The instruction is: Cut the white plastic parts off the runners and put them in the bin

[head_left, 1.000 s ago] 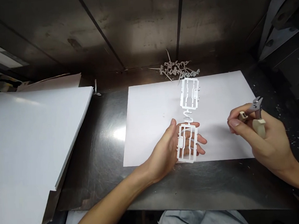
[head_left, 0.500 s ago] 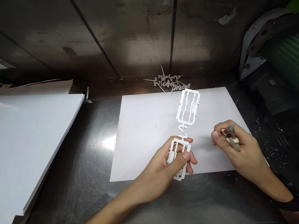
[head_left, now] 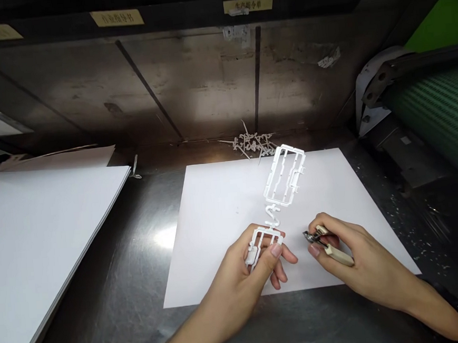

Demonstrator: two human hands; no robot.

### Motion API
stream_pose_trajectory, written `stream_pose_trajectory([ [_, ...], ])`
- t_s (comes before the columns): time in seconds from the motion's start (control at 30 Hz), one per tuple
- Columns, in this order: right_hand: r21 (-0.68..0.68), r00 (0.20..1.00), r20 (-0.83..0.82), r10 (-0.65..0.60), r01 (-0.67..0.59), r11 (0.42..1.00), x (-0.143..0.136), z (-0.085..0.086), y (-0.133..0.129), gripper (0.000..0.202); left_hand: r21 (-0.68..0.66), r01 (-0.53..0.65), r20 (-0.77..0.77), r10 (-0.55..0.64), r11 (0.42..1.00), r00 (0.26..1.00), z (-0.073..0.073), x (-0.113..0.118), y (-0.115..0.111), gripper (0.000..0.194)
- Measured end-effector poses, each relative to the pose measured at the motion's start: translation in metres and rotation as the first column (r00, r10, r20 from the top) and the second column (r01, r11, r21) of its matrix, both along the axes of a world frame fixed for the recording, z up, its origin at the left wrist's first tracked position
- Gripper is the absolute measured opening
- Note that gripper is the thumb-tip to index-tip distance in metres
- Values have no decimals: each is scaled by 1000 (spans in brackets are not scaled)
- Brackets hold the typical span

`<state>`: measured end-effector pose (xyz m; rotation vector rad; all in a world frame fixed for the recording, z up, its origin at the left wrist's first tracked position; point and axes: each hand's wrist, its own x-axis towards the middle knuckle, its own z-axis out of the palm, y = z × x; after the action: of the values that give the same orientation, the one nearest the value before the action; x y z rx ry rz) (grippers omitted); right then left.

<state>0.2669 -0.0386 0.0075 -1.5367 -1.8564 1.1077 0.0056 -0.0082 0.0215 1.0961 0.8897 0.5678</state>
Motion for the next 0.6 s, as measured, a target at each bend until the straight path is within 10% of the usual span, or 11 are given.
stream_pose_trajectory([
  [0.6,-169,992,101,74,-57,984,10,-4,4,28,-8,8,-23,-8,1000,1000,-2,5,0,24],
])
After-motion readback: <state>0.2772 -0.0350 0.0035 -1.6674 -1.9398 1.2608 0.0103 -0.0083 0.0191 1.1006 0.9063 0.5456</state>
